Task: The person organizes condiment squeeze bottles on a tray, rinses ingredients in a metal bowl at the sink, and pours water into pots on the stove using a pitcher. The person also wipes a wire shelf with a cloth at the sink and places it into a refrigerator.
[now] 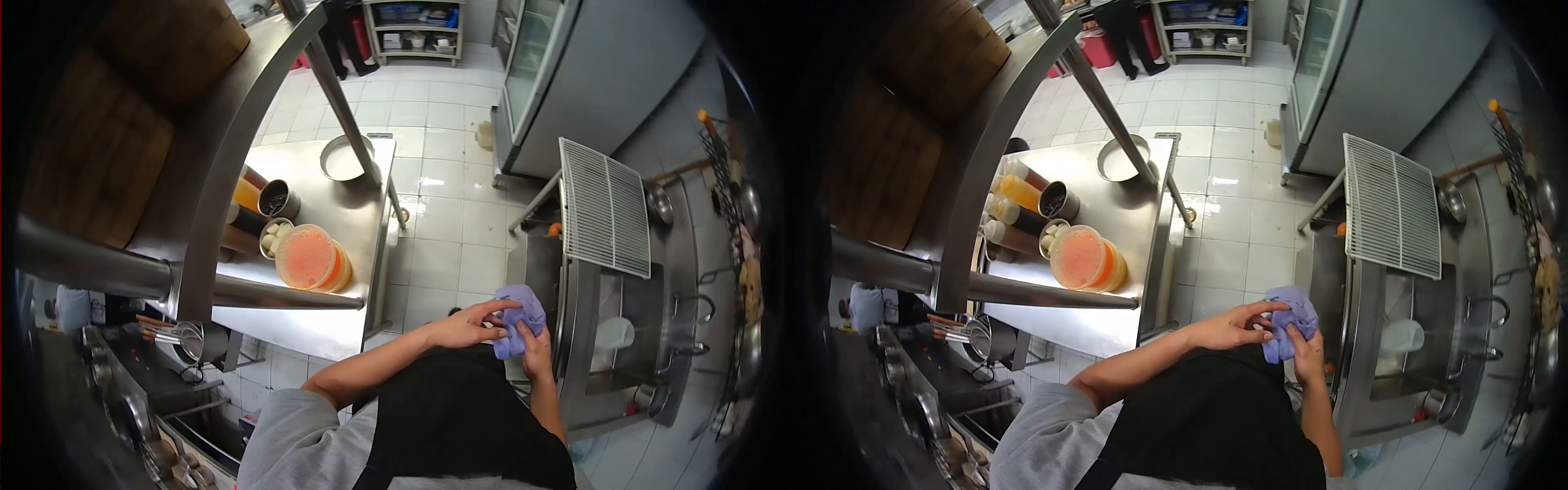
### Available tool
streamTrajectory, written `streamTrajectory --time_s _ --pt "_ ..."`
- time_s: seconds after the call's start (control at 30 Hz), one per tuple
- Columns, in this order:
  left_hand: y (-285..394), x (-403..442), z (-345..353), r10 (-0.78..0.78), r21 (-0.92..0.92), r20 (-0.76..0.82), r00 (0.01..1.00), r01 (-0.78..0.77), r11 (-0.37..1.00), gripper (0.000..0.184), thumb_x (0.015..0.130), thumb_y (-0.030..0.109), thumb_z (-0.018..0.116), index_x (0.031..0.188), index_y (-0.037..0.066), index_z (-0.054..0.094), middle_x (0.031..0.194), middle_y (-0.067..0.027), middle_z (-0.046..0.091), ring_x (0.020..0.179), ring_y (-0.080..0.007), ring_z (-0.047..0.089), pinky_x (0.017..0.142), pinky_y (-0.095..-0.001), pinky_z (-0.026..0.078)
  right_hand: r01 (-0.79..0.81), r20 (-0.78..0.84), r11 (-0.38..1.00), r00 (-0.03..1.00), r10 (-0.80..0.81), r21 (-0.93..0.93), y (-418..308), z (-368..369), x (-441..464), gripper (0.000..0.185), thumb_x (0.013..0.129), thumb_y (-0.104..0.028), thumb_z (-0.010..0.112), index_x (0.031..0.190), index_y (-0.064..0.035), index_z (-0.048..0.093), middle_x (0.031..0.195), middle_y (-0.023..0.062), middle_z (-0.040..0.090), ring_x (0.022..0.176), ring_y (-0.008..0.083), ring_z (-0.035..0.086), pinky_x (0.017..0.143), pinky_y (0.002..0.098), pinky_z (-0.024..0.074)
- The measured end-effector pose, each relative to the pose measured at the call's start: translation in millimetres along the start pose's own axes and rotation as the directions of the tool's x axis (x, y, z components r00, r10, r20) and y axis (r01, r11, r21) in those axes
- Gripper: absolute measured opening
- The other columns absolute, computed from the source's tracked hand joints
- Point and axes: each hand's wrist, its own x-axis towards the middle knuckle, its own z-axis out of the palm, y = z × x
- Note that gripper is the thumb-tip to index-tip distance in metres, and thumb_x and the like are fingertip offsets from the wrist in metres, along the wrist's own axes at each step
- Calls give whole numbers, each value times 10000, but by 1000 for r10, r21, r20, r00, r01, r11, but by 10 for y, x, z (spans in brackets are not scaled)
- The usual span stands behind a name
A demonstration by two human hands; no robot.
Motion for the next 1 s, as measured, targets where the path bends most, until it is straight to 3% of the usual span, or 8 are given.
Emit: streamTrajectory --time_s 0.37,0.43,0.57,0.7,0.83,0.9,0.97,1.0 --pt "-418 -1203 -457 -104 284 -616 781 343 895 365 896 307 560 1128 25 573 963 -80 623 919 -144 567 789 -273 459 -16 513 986 853 99 -164 -278 988 1511 445 864 -143 578 1260 3 436 1153 80 552 1036 161 526 917 289 406" --pt "-411 -1612 -291 -345 -55 -678 650 422 905 351 894 319 556 1105 41 592 985 -63 634 930 -131 573 769 -261 468 38 636 983 767 85 -178 -217 1422 1801 440 867 -120 560 1268 2 426 1144 78 555 1030 156 526 911 280 409" --pt "-675 -2249 -40 -366 -296 -880 302 254 921 335 919 307 508 1114 42 574 967 -57 641 914 -138 595 773 -302 489 81 787 983 612 81 -164 -50 2352 2245 373 854 -110 559 1204 -15 472 1060 61 596 948 146 564 839 264 446" --pt "-685 -2298 132 -220 -218 -971 -99 -32 976 404 944 351 460 1117 -5 542 998 -121 626 901 -180 608 744 -321 503 61 828 977 543 138 -203 369 3061 2585 298 865 -113 555 1155 -52 522 990 39 613 852 138 605 733 275 512" --pt "-751 -2262 225 -183 -157 -969 -166 -160 975 431 951 367 443 1132 -15 527 1005 -126 622 905 -195 609 747 -327 505 -66 692 839 531 488 -541 537 3364 2604 407 874 -233 568 1232 -69 466 1140 91 553 1065 181 525 894 334 438" --pt "-836 -2305 321 -207 -177 -970 -128 -213 961 436 952 369 438 1153 -10 513 1014 -132 618 911 -201 608 752 -327 507 122 641 728 584 498 -675 653 3369 2609 455 874 -311 571 1254 -85 464 1210 98 510 1155 197 458 941 363 389" --pt "-920 -2432 431 -215 -183 -968 -129 -222 958 438 953 374 433 1159 -5 506 1021 -134 615 918 -205 608 759 -330 509 530 774 673 626 100 -516 892 3273 2732 453 882 -319 565 1261 -90 468 1222 98 505 1146 204 469 918 355 403" --pt "-952 -2506 504 -224 -183 -965 -135 -264 947 436 952 375 433 1155 -4 509 1022 -136 614 919 -207 608 759 -332 511 475 761 735 643 84 -483 666 3205 2525 450 886 -326 561 1252 -78 476 1221 96 507 1146 202 468 911 350 406"
